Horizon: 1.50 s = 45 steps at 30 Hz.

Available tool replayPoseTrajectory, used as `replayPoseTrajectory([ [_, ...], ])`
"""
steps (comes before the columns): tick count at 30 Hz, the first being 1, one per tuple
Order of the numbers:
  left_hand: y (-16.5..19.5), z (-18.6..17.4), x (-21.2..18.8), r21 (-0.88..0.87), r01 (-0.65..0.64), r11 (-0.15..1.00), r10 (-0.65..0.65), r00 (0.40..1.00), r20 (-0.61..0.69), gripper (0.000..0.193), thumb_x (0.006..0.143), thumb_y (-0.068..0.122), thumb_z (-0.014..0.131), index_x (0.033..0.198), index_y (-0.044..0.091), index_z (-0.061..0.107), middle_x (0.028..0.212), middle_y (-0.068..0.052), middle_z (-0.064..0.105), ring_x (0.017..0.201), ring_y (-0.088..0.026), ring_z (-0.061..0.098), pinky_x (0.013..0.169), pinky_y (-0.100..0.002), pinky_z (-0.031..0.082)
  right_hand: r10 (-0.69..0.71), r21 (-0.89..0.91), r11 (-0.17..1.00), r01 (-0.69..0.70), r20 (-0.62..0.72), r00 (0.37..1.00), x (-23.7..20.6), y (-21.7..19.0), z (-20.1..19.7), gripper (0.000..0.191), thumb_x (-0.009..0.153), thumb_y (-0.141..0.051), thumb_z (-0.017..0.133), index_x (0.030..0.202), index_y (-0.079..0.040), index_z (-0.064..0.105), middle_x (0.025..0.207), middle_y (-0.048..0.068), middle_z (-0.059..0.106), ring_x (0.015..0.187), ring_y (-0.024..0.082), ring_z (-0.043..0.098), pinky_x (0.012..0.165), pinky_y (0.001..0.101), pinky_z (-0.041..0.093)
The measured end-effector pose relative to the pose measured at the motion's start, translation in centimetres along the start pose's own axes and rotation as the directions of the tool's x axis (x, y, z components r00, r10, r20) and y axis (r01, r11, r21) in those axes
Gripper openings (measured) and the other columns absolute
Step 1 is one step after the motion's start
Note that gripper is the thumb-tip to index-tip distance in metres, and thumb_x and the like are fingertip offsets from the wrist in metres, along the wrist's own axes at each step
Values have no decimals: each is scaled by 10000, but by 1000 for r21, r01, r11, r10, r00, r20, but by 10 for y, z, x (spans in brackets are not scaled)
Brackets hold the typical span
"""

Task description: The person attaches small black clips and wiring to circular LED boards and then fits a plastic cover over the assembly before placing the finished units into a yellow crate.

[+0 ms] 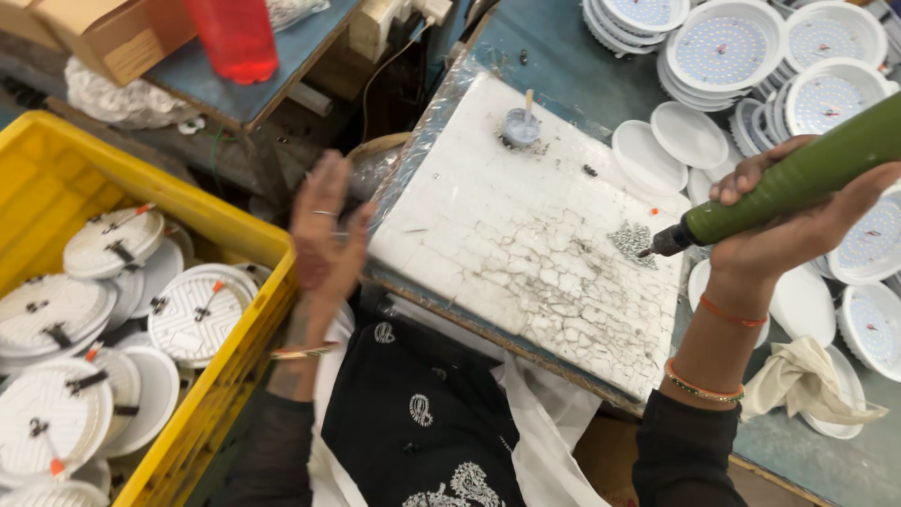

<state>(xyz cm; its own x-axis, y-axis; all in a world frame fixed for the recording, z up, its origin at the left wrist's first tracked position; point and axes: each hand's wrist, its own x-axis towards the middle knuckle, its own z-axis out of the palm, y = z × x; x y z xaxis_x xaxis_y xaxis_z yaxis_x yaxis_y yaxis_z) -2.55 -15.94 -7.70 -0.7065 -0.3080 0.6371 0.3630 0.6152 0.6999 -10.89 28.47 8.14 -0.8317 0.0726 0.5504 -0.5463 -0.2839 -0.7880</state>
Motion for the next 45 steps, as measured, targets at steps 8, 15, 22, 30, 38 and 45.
replayPoseTrajectory([
  [8,56,64,-7,27,-91,995,75,928,365,706,889,462,735,1434,46,568,1528,-187,506,1421,-355,461,1179,-478,372,-6,15,1000,7,-25,1000,-1,-22,39,651,1092,-636,474,1155,5,570,879,107,569,768,174,585,718,302,505],
  [15,46,65,-11,186,-88,979,-1,901,433,696,881,505,677,1409,60,591,1529,-163,507,1418,-340,455,1154,-454,382,-128,-329,931,156,107,986,23,-75,19,372,1122,-284,593,1380,-21,537,1311,101,648,1220,181,648,1147,355,539],
  [22,53,66,-11,250,-31,968,-65,928,366,577,867,388,710,1339,62,651,1463,-129,595,1383,-288,539,1133,-412,437,-68,-717,696,-19,-92,993,61,-43,-118,229,1061,-166,677,1204,11,696,1070,46,696,920,108,603,844,257,506],
  [30,25,81,-22,306,-63,950,-55,930,363,527,816,347,739,1246,47,690,1413,-129,616,1323,-285,574,1110,-421,450,255,-831,502,-240,-122,959,95,82,-123,216,928,-173,689,1074,-24,743,907,46,761,810,110,725,737,285,592],
  [38,-62,136,-46,152,-304,940,282,947,152,428,736,348,799,1051,66,735,1228,-175,697,1174,-306,670,1005,-492,517,46,-950,170,262,273,961,168,191,13,266,845,-90,694,1095,1,703,1095,182,698,1001,365,678,847,408,545],
  [45,-79,164,-37,174,-409,896,294,838,460,454,752,409,795,992,27,748,1163,-227,702,1110,-371,678,923,-518,528,106,-790,-299,535,529,842,234,229,57,241,827,-34,623,1065,-62,603,1055,103,643,1027,301,650,877,408,564],
])
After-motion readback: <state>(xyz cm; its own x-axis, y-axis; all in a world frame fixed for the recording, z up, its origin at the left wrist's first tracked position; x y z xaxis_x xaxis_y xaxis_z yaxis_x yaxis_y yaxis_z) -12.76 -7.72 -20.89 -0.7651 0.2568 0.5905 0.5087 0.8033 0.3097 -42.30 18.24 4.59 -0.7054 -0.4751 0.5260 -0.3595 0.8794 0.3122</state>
